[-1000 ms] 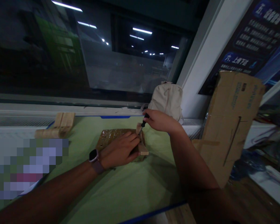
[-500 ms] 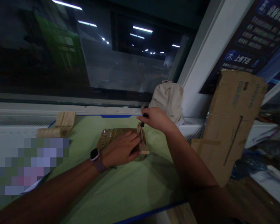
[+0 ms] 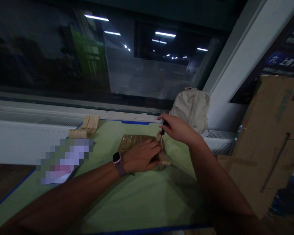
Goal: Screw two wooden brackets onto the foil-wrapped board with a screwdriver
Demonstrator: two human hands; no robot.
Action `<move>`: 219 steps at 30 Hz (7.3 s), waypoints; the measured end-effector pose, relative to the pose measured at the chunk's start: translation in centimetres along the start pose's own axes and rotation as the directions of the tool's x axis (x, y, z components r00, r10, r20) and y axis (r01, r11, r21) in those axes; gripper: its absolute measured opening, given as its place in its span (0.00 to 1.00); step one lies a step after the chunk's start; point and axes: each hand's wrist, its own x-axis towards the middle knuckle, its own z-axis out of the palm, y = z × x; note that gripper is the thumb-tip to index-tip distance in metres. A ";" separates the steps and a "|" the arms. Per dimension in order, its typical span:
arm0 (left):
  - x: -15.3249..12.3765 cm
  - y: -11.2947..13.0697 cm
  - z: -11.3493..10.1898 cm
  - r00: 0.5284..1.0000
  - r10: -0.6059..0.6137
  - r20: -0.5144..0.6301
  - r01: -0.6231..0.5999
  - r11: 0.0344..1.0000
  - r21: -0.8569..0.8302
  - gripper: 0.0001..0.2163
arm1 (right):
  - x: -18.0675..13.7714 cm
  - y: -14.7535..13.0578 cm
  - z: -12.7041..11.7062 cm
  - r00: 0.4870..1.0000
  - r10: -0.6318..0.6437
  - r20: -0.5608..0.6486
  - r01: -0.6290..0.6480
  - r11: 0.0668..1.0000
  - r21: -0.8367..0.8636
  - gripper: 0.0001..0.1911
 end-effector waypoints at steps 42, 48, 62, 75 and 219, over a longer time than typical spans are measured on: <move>0.2 0.1 -0.2 0.999 0.002 0.033 -0.003 0.999 0.044 0.12 | -0.5 0.9 -1.4 0.937 0.322 0.134 -0.262 0.904 -0.337 0.22; 0.2 0.1 -0.2 0.999 -0.007 0.041 0.004 0.999 0.051 0.13 | -1.4 1.0 -2.6 0.951 0.151 0.271 -0.132 0.987 -0.088 0.15; -0.1 0.1 0.1 1.000 -0.009 0.029 0.008 1.000 0.025 0.14 | 0.3 2.0 -0.3 1.000 0.007 0.019 -0.013 0.954 0.298 0.08; 0.0 0.3 0.0 0.998 -0.031 0.050 0.029 0.999 0.036 0.12 | 0.6 0.0 1.1 0.992 0.123 -0.019 -0.124 0.972 -0.199 0.12; 0.2 0.0 0.2 1.000 -0.006 -0.006 0.006 1.000 0.014 0.17 | -1.7 -1.6 -3.4 0.973 -0.010 0.232 0.003 1.000 0.028 0.09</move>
